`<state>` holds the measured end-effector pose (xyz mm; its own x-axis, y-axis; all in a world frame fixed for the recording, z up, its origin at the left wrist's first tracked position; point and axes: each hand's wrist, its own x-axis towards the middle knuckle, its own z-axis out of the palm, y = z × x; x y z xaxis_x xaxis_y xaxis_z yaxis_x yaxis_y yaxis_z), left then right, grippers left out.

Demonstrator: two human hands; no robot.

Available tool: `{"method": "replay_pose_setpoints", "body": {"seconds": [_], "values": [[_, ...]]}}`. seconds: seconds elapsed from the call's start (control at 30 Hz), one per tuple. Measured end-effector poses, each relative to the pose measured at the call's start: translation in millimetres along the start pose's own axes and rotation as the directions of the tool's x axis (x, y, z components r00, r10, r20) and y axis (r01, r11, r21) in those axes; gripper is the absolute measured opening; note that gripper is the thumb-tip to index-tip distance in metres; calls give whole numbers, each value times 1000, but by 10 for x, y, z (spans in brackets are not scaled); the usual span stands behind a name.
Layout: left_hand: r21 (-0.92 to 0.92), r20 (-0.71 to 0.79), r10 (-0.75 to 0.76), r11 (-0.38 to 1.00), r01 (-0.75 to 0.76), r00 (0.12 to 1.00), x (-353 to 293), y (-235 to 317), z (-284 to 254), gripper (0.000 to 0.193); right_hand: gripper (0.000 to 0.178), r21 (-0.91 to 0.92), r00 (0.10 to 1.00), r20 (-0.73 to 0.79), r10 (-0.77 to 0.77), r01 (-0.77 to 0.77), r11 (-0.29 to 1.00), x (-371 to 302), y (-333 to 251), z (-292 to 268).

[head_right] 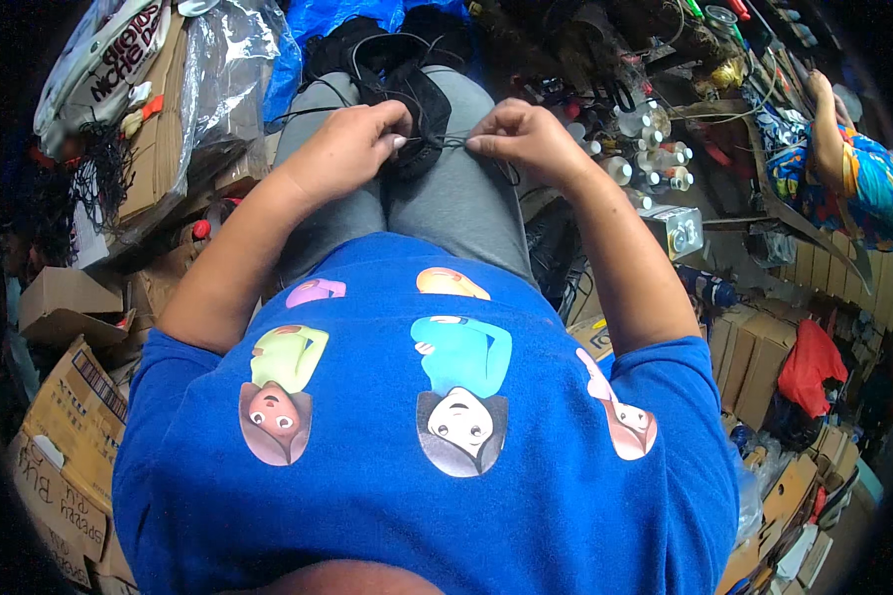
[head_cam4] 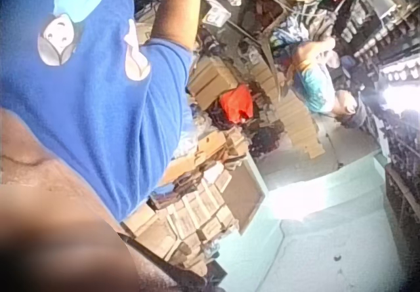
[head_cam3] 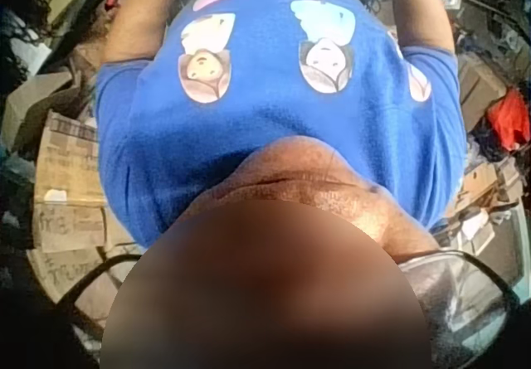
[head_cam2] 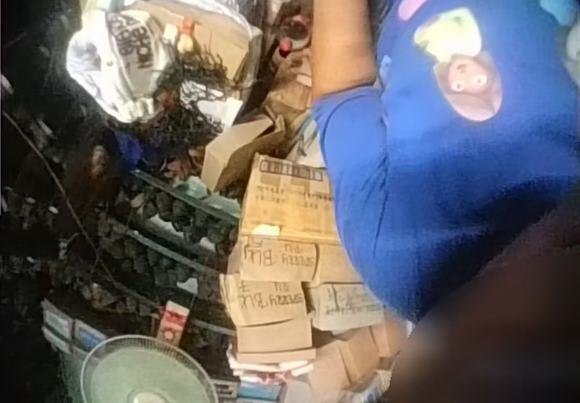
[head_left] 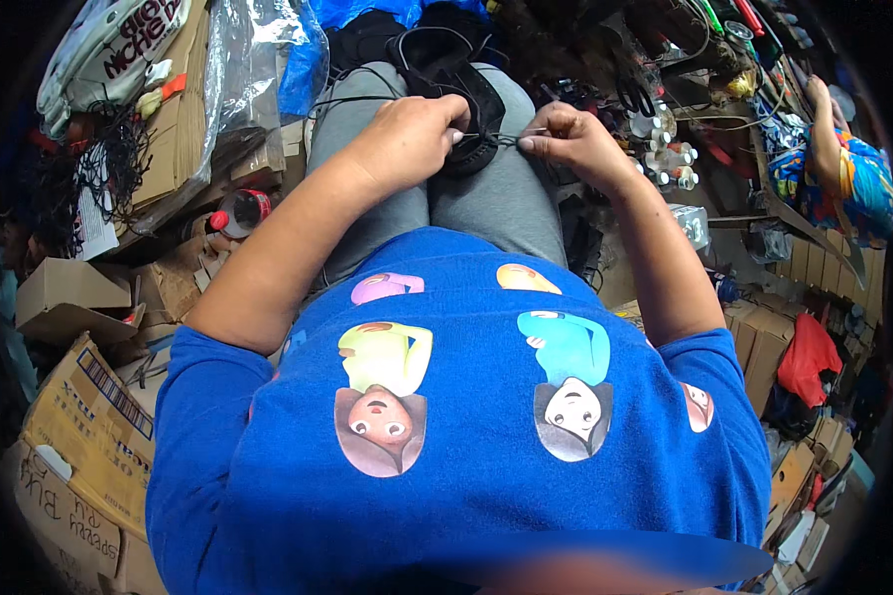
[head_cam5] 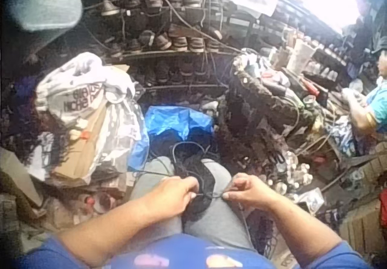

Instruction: Stitching or lacing the components of a black leather shoe upper together.

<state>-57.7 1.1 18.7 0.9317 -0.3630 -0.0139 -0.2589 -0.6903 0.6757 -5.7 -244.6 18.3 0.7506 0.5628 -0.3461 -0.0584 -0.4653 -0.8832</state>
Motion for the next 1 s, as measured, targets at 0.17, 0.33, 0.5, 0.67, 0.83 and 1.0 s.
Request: {"method": "replay_pose_setpoints", "body": {"seconds": [0.17, 0.33, 0.5, 0.67, 0.83, 1.0], "values": [[76, 29, 122, 989, -124, 992, 63, 8, -8, 13, 14, -59, 994, -17, -104, 103, 993, -299, -94, -255], [177, 47, 272, 945, -276, 961, 99, 31, -9, 12, 22, -382, 962, -148, -229, 158, 910, 7, -128, -405], [208, 15, 242, 948, -239, 970, 79, 13, -8, 10, 18, -780, 890, -69, -451, 233, 581, 0, -401, -234], [267, 38, 364, 894, -360, 931, 44, -47, -43, 13, 10, -871, 869, 367, -331, 446, 206, 48, -613, 137], [268, 75, 340, 899, -347, 938, -124, -255, -91, 15, 13, -822, 819, 386, -424, 514, 244, 127, -254, 24], [415, -61, 190, 898, -148, 980, -765, -650, -667, 16, 10, -897, 980, 68, -188, 142, 418, -278, 121, -518]]}}
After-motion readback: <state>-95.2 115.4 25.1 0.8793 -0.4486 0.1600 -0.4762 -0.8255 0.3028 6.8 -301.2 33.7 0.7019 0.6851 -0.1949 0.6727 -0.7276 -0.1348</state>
